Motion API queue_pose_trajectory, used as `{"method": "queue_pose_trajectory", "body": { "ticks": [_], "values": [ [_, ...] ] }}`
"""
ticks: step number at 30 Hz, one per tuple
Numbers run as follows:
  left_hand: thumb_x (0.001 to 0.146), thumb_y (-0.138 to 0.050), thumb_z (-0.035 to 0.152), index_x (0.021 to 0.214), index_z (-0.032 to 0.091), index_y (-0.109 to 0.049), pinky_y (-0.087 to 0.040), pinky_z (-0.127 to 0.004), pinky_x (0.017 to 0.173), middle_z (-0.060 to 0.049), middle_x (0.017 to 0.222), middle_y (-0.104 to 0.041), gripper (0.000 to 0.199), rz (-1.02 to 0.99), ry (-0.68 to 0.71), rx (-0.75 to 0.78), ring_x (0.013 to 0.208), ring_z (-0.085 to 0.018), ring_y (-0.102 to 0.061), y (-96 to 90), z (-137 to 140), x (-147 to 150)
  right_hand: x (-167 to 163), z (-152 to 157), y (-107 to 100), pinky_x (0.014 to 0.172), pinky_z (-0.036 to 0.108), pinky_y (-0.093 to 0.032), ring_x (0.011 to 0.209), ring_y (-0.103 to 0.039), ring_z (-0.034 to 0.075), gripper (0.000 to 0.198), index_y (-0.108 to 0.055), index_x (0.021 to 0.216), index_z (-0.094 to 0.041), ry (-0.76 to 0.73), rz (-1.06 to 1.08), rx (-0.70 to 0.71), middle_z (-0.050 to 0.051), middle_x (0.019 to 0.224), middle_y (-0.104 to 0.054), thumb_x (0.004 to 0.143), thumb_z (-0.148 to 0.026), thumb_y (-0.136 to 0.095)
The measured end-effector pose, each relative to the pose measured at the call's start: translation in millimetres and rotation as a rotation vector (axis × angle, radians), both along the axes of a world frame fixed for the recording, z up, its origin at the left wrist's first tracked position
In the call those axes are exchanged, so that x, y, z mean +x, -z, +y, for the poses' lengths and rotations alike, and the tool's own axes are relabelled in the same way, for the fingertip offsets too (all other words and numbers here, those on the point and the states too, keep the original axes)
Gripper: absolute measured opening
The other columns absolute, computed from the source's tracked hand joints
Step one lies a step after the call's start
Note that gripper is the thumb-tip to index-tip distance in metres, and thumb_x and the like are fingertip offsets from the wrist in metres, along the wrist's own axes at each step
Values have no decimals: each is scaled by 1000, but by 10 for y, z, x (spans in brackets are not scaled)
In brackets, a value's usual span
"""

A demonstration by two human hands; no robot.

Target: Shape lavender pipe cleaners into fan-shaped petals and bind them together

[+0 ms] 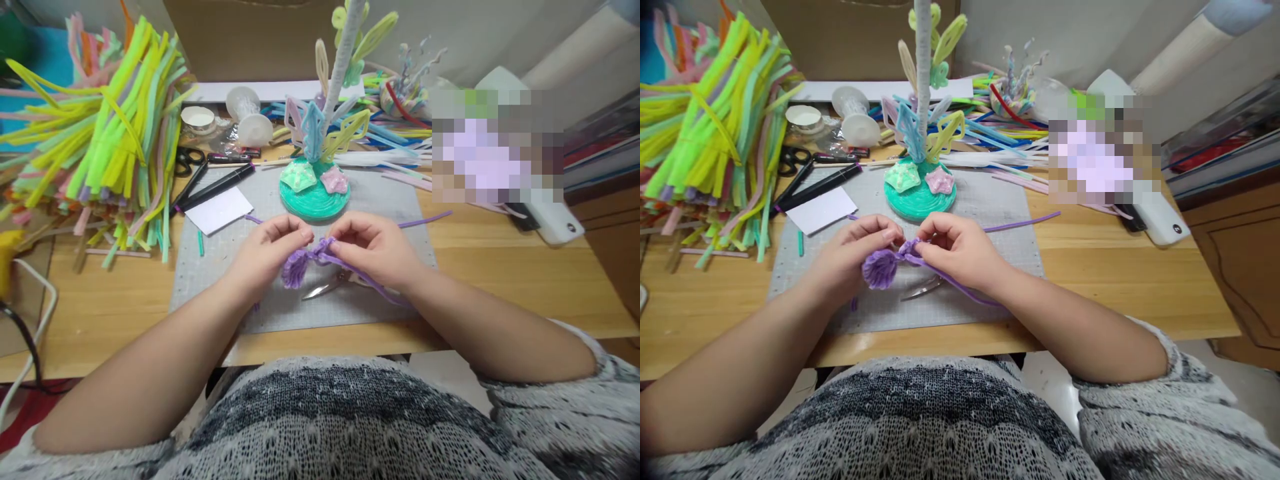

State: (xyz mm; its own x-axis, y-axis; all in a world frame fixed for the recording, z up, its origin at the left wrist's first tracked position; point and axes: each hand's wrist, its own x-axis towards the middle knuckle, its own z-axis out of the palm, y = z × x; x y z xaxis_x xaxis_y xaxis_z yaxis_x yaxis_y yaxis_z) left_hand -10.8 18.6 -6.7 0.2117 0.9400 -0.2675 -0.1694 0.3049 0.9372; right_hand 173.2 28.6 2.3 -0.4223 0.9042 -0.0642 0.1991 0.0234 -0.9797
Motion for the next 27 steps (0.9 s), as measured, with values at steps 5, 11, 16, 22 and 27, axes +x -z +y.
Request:
{"method": "queue_pose_trajectory", "body": {
  "ticks": [5,11,16,22,27],
  "values": [
    [71,-72,32,79,15,-61,-41,-21,54,1,71,-60,22,190,176,72,58,-9,-52,-52,-11,-12,12,-10,41,50,23,-36,53,-46,8,15,-58,78,-17,39,-84,-43,-3,65,-57,80,-30,-66],
    [73,-68,30,76,15,-60,-36,-20,46,4,58,-55,17,348,169,86,47,-7,-47,-25,-12,10,-11,-8,29,50,22,-38,54,-48,7,19,-56,76,-17,28,-15,-160,-4,65,-56,76,-30,-69],
    [73,-68,26,76,16,-59,-38,-19,48,3,65,-58,14,353,134,176,49,-7,-48,-18,-23,11,-21,-8,24,48,20,-37,53,-48,7,18,-57,77,-17,14,35,-222,-4,63,-55,75,-29,-70],
    [73,-68,24,76,16,-63,-41,-22,55,0,71,-65,10,398,53,279,57,-10,-53,-60,-68,26,-43,-46,74,54,22,-44,61,-53,9,27,-58,76,-17,101,156,-222,-2,71,-59,70,-38,-74],
    [75,-68,21,75,18,-69,-45,-26,67,-3,76,-70,4,460,-17,352,68,-14,-60,-60,-102,55,-47,-67,117,52,23,-44,58,-52,9,29,-59,75,-17,131,170,-235,-2,67,-59,69,-40,-75]
  ]
}}
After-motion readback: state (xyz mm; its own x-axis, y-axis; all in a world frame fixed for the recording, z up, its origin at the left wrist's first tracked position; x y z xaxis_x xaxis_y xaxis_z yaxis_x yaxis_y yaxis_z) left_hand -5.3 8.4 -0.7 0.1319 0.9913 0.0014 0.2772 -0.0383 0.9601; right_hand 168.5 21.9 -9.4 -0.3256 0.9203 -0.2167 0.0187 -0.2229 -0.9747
